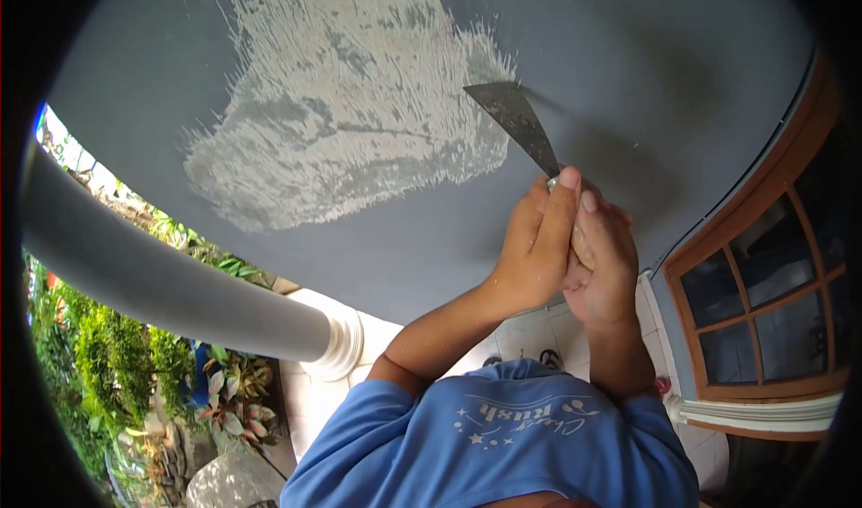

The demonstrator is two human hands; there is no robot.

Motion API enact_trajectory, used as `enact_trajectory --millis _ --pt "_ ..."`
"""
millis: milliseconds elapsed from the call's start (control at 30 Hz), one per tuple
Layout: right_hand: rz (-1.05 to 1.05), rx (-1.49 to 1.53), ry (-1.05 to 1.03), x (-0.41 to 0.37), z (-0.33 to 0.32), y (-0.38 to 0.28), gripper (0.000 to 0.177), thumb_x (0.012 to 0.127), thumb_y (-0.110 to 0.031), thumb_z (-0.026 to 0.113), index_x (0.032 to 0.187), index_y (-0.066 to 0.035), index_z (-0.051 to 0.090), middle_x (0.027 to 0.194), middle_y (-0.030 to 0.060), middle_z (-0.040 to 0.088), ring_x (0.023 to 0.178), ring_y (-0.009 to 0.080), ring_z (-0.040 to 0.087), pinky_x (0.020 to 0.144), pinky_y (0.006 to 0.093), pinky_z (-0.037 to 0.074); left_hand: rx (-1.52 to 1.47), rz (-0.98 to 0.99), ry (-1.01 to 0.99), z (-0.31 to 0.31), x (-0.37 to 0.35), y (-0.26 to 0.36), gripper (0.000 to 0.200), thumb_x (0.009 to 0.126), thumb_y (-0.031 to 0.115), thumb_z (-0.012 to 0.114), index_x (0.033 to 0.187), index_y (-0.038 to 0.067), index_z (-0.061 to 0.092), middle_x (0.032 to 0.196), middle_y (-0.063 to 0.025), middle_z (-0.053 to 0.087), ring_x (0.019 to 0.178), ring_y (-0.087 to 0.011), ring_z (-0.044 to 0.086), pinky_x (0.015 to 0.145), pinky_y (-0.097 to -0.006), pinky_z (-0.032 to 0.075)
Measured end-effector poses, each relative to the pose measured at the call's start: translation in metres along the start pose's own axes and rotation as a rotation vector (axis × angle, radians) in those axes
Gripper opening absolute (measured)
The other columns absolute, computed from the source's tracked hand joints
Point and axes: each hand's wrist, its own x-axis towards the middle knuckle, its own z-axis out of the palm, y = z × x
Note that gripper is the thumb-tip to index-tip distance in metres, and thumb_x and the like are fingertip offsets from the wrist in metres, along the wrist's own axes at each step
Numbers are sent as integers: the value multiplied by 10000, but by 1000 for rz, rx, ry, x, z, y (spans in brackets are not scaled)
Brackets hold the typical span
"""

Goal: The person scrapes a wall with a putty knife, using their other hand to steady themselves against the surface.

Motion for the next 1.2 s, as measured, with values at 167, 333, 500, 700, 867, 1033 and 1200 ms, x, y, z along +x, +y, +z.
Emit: enact_trajectory --millis 167,333,500,700,867,1033,1200 --pt "-19 -216 58 1 -4 16 381 1027 -335 386 1009 -18 597 555 -47 420 435 30 358 389 217 253 -64 -37 170 7 -15 -21 496 1046 399 231 891 16 505 823 -176 642 783 -231 669 657 -262 516" --pt "-33 -213 -16 -2 -11 13 376 1021 -340 411 1043 -14 597 564 -49 423 451 28 368 406 212 269 -87 -89 150 9 -14 -15 481 1046 386 245 884 14 504 805 -125 605 809 -240 677 698 -279 513" --pt "-50 -316 -16 2 -18 29 362 1013 -343 443 1008 -24 613 600 -50 445 497 24 402 425 213 283 -179 60 247 7 -19 -37 468 1047 367 233 884 8 486 817 -126 591 818 -249 675 694 -291 515" --pt "-89 -205 -113 43 -11 17 345 1011 -308 449 1017 -9 620 601 -49 468 504 26 401 426 219 280 -69 38 160 -8 10 -5 468 1044 405 242 879 28 464 847 -104 549 809 -261 664 617 -267 509" --pt "-94 -282 -49 22 -13 21 333 999 -281 446 1141 -8 574 763 -34 512 499 0 396 381 190 248 -62 4 256 4 -13 -24 473 1046 399 242 883 30 490 838 -96 549 814 -242 661 698 -286 515" --pt "-6 -148 -110 35 -10 5 325 1002 -293 448 1159 -30 556 731 -35 506 467 4 376 371 192 244 6 -81 237 -7 19 13 491 1046 388 236 891 8 504 797 -119 591 812 -234 667 666 -257 516" --pt "-33 -275 -98 16 -17 14 322 1013 -296 401 1124 -33 551 657 -24 471 446 22 368 385 193 261 -5 -74 215 -1 -4 -17 504 1044 397 238 894 7 519 874 -140 596 852 -246 657 730 -292 518"
